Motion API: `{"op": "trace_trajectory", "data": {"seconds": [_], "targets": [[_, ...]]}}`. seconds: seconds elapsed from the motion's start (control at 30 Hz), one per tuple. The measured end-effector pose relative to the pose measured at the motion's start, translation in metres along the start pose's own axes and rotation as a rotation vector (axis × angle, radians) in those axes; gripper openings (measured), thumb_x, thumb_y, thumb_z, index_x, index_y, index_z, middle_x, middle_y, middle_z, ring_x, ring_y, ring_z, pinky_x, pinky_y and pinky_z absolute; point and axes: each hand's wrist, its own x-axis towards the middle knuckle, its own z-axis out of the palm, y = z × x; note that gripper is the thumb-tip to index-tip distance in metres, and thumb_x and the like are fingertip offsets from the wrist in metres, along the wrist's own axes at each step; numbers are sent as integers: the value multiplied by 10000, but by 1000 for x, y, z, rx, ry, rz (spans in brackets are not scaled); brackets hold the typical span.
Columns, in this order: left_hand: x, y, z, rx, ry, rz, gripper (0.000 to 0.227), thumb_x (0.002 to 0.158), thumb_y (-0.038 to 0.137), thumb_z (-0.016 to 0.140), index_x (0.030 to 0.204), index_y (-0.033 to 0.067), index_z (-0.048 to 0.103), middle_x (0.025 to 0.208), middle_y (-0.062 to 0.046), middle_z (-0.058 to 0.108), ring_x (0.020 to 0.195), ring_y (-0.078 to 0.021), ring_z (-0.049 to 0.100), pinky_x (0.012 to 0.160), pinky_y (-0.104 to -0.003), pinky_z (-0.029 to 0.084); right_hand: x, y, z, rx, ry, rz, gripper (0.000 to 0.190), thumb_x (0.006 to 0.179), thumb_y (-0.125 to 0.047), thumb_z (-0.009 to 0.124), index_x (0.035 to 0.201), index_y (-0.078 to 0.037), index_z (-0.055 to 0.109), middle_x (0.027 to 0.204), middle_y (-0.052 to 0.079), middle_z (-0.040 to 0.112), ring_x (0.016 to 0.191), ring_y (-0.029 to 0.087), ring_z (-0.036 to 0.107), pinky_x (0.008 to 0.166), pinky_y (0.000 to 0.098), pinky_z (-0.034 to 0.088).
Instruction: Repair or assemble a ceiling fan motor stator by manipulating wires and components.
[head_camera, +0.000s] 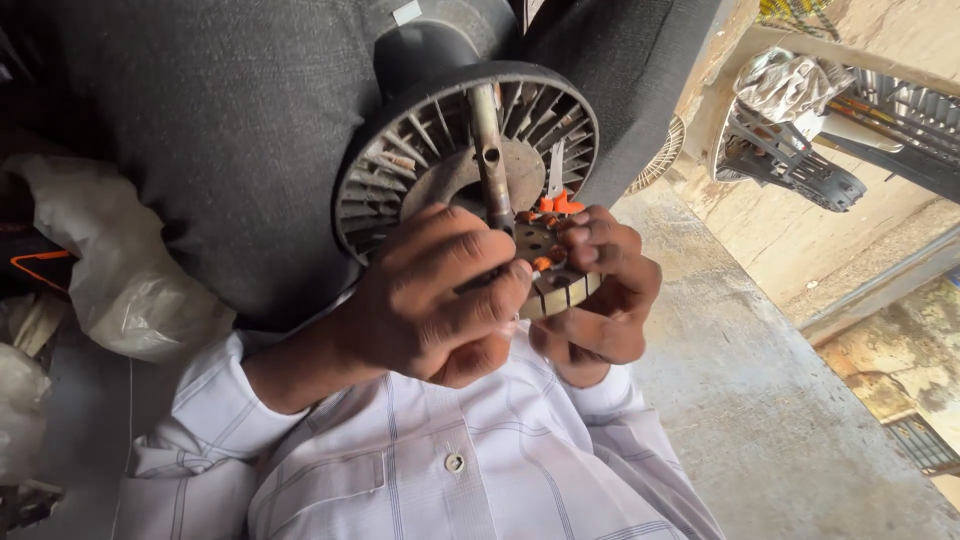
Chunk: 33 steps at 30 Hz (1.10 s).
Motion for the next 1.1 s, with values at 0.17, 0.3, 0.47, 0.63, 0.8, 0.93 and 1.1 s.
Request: {"op": "trace_trajectory", "data": {"seconds": [0.17, 0.3, 0.47, 0.63, 0.8, 0.93, 1.1], "targets": [[-14, 4, 0, 19, 2, 16, 292, 918, 127, 621, 1175, -11, 609, 1080, -143, 587, 936, -300, 619, 815, -448, 534, 5, 17, -7, -150, -195, -324, 276, 902, -215, 829, 987, -148, 575, 1216, 174, 488, 1200, 352, 569, 1005, 503, 564], [-17, 17, 0, 47, -14, -22, 277, 1001, 145, 618, 1231, -6, 588, 1125, -158, 601, 986, -301, 628, 872, -420, 544, -4, 5, -11, -131, -87, -415, 164, 838, -146, 791, 932, -89, 669, 1241, 269, 520, 1130, 455, 590, 976, 584, 543], [-19, 32, -18, 52, -31, -69, 321, 1063, 197, 615, 1319, 9, 565, 1166, -157, 612, 1036, -285, 653, 933, -397, 551, -59, 7, -28, -275, -7, -214, 170, 776, -19, 784, 935, -50, 733, 989, 67, 653, 891, 221, 635, 746, 410, 524], [-32, 45, -29, 118, 68, -107, 390, 1140, 242, 568, 1436, -4, 510, 1325, -197, 578, 1172, -297, 637, 1033, -393, 539, -45, -13, -2, -540, -524, -206, 422, 723, -104, 836, 1133, -32, 769, 1038, 111, 648, 845, 286, 630, 678, 401, 466], [-47, 52, -31, 267, 183, -64, 405, 1135, 263, 570, 1440, 2, 523, 1338, -203, 570, 1213, -322, 618, 1052, -419, 529, -48, -12, 5, -551, -465, -233, 373, 726, -84, 822, 1096, -81, 778, 1022, 90, 638, 869, 277, 628, 670, 393, 465], [-64, 52, -25, 355, 297, -43, 368, 1095, 259, 604, 1350, -3, 563, 1302, -196, 571, 1159, -317, 605, 991, -418, 530, -57, -4, 7, -494, -435, -188, 289, 782, -72, 830, 1061, -91, 761, 950, 54, 617, 845, 258, 612, 678, 391, 470], [-74, 51, -23, 387, 326, -37, 279, 1068, 220, 631, 1225, -10, 617, 1180, -171, 603, 1087, -304, 623, 901, -396, 539, -54, -11, 9, -475, -399, -194, 239, 779, -37, 819, 993, -79, 721, 940, 74, 619, 834, 270, 598, 688, 396, 477]]}}
